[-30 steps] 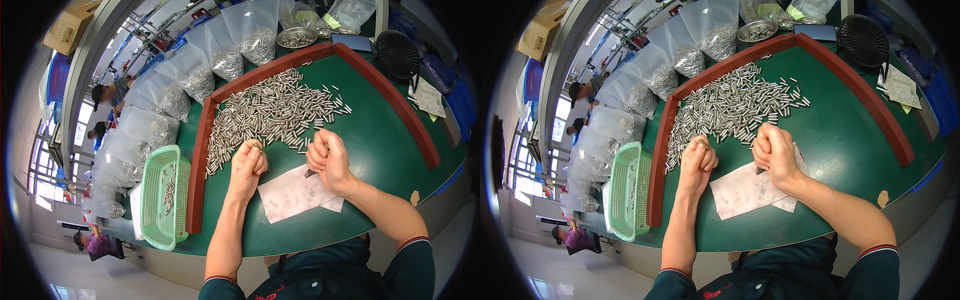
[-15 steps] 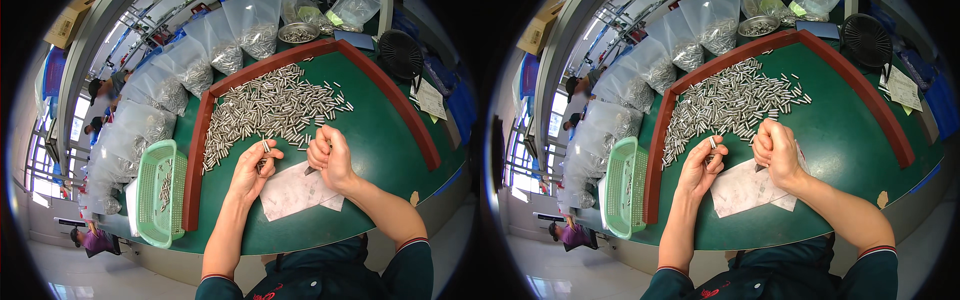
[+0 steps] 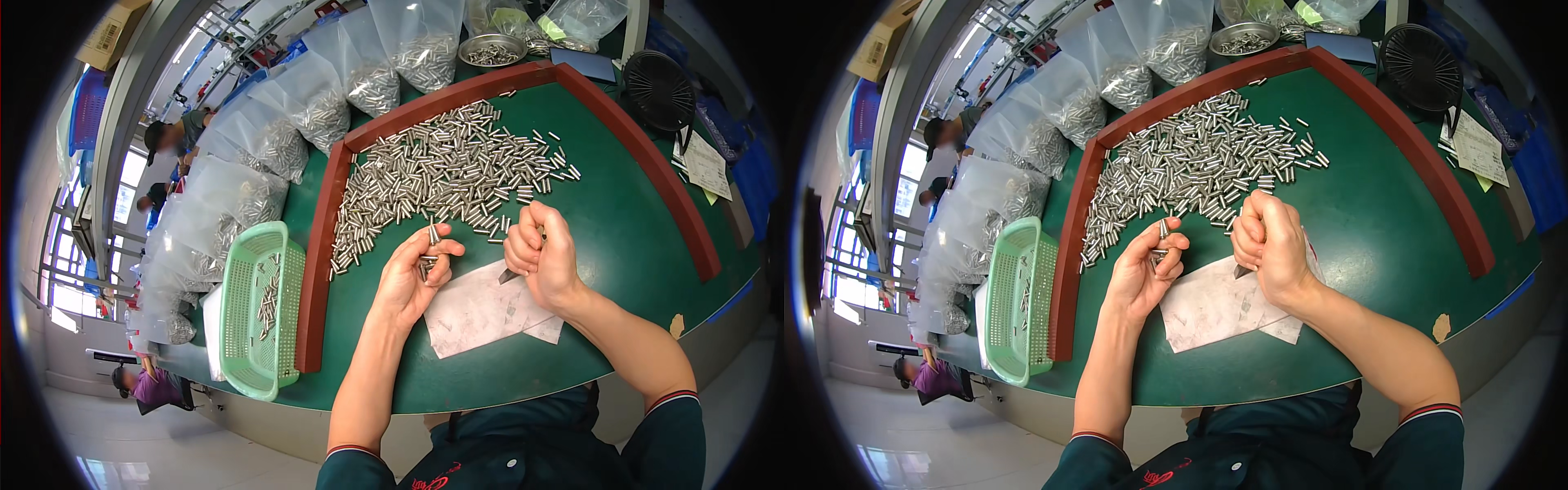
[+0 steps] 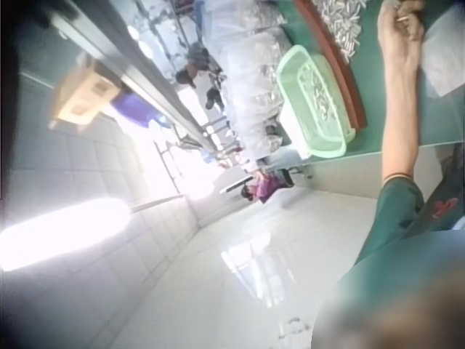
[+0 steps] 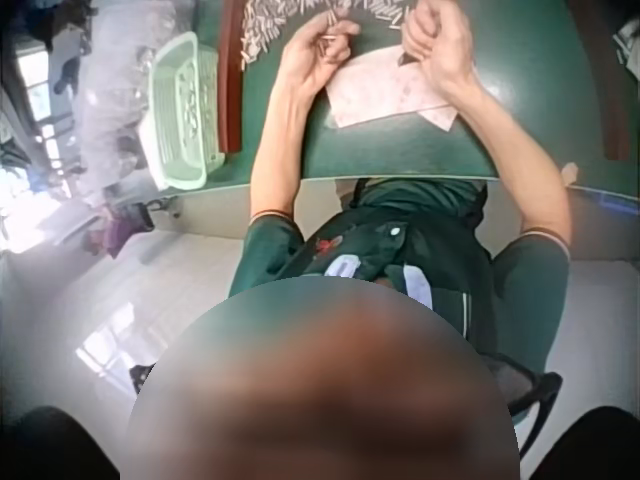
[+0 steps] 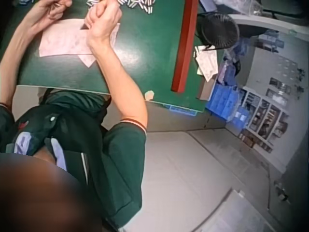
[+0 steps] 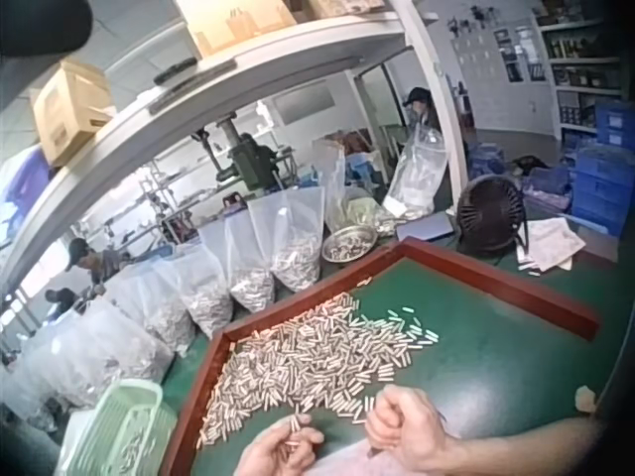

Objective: Manually cleaning or deburring small metal pins using a pointed hand tool on a workbench in a factory setting.

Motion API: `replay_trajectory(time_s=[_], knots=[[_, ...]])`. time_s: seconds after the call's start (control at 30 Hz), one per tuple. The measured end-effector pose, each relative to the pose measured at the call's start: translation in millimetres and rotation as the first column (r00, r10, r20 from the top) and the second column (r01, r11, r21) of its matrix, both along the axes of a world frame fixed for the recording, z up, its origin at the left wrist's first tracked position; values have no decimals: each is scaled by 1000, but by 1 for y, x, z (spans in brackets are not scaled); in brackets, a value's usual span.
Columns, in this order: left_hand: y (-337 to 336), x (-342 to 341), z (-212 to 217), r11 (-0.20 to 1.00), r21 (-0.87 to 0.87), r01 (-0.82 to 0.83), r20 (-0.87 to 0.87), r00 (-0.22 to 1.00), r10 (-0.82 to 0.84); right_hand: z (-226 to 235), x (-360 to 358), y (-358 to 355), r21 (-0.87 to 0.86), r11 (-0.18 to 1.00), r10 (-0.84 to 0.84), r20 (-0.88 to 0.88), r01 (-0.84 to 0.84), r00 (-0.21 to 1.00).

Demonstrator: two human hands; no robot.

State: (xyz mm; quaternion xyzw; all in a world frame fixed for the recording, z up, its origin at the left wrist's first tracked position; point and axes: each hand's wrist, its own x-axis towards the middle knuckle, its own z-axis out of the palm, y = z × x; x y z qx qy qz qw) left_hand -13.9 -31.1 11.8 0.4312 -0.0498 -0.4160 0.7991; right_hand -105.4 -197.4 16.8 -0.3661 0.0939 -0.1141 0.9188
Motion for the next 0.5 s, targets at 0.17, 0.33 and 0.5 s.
replay_trajectory(time_s=[0.17, 0.33, 0.5], knots=[[4, 3, -3, 990, -136, 20, -67, 997, -30, 0, 0, 0, -5, 1000, 3, 1, -3, 1000], [7, 16, -4, 969, 184, -164, 256, 960, 114, -1, 0, -1, -19, 1000, 4, -2, -4, 1000], [-10, 22, -15, 695, 339, -634, 937, 290, -193, 1, 0, 0, -7, 1000, 10, 8, -10, 1000]])
